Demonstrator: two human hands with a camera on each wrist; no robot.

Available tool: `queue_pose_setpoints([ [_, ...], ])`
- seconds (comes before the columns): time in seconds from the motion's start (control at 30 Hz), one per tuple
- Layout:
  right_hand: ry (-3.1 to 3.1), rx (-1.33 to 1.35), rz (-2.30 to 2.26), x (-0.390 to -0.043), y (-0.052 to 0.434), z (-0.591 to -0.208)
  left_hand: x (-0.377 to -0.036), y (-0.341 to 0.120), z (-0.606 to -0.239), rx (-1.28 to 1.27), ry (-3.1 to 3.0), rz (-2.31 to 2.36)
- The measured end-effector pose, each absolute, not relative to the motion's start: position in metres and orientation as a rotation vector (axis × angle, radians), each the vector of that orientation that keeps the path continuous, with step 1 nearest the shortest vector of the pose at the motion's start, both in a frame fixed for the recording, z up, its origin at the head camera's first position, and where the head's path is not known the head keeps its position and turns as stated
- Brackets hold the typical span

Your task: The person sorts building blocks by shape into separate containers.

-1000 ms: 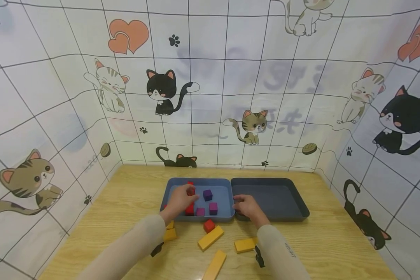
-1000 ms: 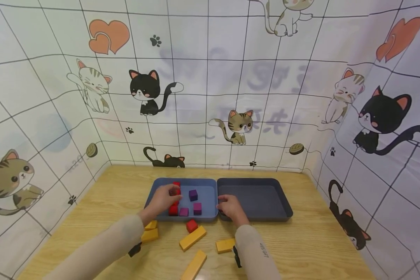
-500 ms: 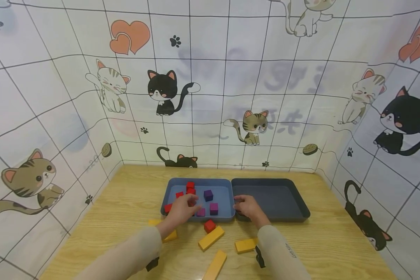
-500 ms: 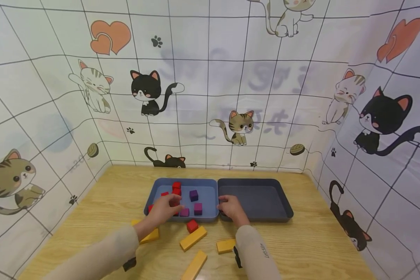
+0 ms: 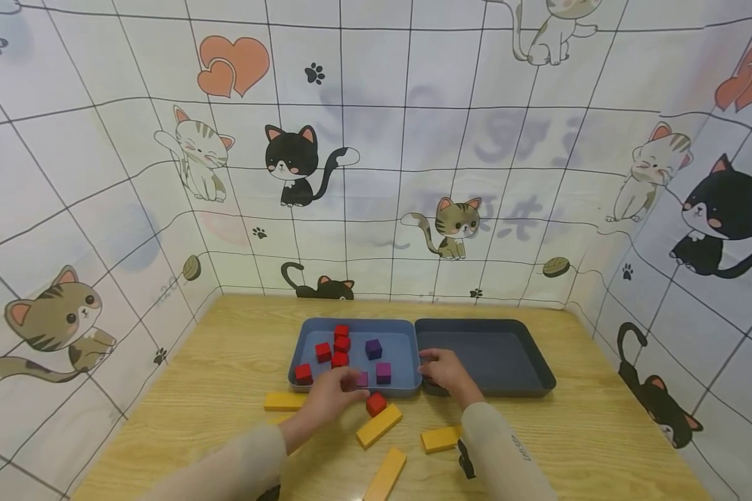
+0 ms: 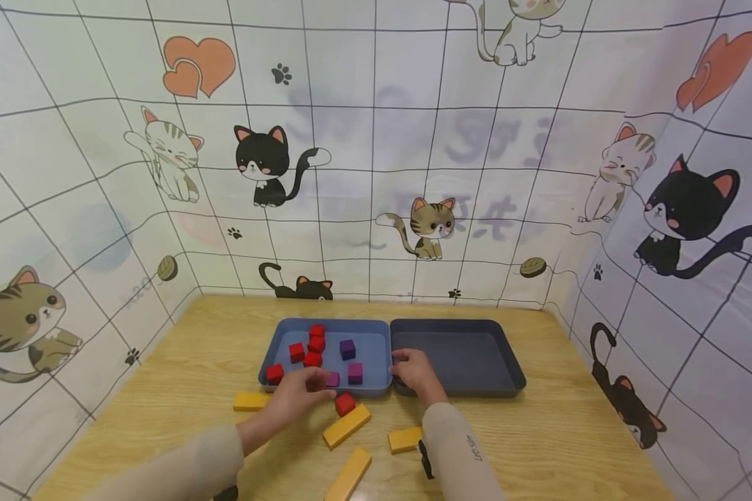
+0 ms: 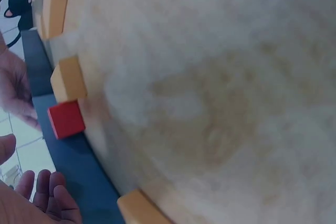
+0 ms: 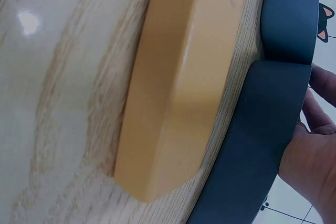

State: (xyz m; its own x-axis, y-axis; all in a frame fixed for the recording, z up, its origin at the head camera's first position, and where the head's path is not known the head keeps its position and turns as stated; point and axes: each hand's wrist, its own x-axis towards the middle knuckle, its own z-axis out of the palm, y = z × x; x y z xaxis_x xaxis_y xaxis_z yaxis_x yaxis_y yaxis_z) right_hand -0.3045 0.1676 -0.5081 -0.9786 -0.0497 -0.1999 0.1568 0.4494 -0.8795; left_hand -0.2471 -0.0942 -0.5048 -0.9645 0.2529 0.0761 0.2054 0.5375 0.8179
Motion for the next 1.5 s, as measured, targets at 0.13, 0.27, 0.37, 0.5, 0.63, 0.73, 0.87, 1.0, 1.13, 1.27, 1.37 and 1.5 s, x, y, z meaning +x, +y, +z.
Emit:
queue_pose_setpoints([
  [0.13, 2.506, 0.089, -1.549, -0.305, 0.168, -0.507, -0.240, -0.091, -0.510, 0.399, 2.671, 1.440],
  [0.27, 2.509, 0.088, -1.537, -0.304, 0.168, -0.507, -0.233, -0.086, -0.515, 0.349, 2.665, 1.414],
  [0.37, 2.504, 0.088, -1.534, -0.304, 0.168, -0.507, -0.230, -0.083, -0.519, 0.326, 2.721, 1.360],
  [0.5, 2.487, 0.083, -1.558, -0.302, 0.168, -0.506, -0.228, -0.080, -0.523, 0.318, 2.766, 1.338],
  [0.63, 2.488, 0.055, -1.562, -0.301, 0.168, -0.504, -0.226, -0.077, -0.524, 0.334, 2.790, 1.333],
  [0.73, 2.500, 0.046, -1.550, -0.300, 0.168, -0.502, -0.227, -0.075, -0.524, 0.333, 2.817, 1.302],
  [0.87, 2.490, 0.076, -1.558, -0.301, 0.167, -0.503, -0.228, -0.073, -0.525, 0.325, 2.836, 1.237],
  [1.0, 2.496, 0.090, -1.538, -0.303, 0.168, -0.505, -0.228, -0.071, -0.524, 0.340, 2.843, 1.206],
  [1.13, 2.505, 0.089, -1.516, -0.303, 0.168, -0.504, -0.228, -0.069, -0.523, 0.340, 2.865, 1.175],
  [1.27, 2.502, 0.090, -1.523, -0.304, 0.168, -0.506, -0.229, -0.067, -0.521, 0.300, 2.882, 1.133],
  [1.37, 2.495, 0.096, -1.536, -0.305, 0.168, -0.507, -0.229, -0.067, -0.521, 0.277, 2.871, 1.132],
  [1.5, 2.493, 0.102, -1.546, -0.306, 0.168, -0.508, -0.229, -0.068, -0.522, 0.287, 2.864, 1.147],
])
